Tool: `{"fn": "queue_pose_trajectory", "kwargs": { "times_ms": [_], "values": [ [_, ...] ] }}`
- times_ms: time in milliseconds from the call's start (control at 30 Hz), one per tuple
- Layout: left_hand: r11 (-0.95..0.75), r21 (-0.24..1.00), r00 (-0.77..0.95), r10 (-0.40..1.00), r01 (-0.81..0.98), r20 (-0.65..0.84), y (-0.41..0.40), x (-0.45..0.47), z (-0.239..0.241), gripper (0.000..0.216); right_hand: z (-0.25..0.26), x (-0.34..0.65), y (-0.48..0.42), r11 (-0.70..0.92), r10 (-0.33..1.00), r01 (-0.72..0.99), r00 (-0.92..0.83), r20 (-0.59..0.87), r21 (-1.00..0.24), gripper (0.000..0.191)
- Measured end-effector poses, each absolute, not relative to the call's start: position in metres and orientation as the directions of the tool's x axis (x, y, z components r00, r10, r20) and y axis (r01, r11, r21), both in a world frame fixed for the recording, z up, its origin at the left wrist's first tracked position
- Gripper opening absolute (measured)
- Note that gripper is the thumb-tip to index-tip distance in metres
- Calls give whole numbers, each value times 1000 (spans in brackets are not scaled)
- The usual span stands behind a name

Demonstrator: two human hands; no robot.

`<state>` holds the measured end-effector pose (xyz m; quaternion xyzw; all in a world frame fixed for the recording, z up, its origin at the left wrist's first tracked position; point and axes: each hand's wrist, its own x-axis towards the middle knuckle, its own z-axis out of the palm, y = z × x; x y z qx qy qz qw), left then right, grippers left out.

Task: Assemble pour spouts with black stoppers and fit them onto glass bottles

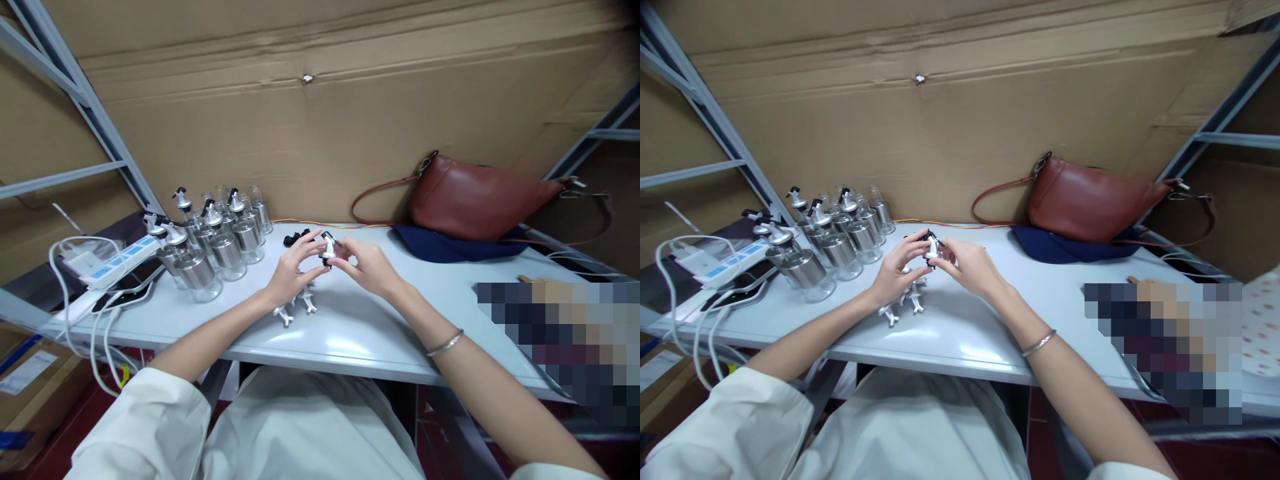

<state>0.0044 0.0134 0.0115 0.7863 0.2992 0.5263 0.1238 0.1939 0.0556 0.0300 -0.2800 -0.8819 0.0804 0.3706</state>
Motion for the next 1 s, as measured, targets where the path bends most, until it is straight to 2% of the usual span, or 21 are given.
{"fn": "queue_pose_trajectory", "kwargs": {
  "times_ms": [133, 267, 400, 500, 600, 767, 1000],
  "values": [
    [-790, 505, 207, 590, 347, 781, 14, 5, 14, 24, 30, 195, 56, 856, 507, 408, -550, 663, -316, 31],
    [-792, 473, 190, 570, 386, 799, 13, 4, 17, 26, 32, 196, 55, 895, 399, 381, -458, 794, -230, 33],
    [-779, 461, 187, 574, 426, 797, 14, 3, 16, 22, 32, 193, 50, 909, 416, 241, -482, 771, -339, 20],
    [-778, 490, 171, 586, 394, 792, 16, 3, 13, 26, 30, 190, 46, 882, 458, 181, -541, 705, -435, 27],
    [-785, 495, 169, 582, 372, 796, 17, 3, 10, 31, 29, 187, 44, 873, 462, 150, -559, 688, -464, 34],
    [-815, 350, 234, 493, 462, 838, 15, 3, 11, 24, 31, 185, 41, 907, 398, 134, -589, 704, -400, 24],
    [-802, 296, 263, 480, 519, 837, 15, 1, 14, 26, 29, 185, 43, 951, 305, 133, -553, 776, -279, 17]
  ]
}}
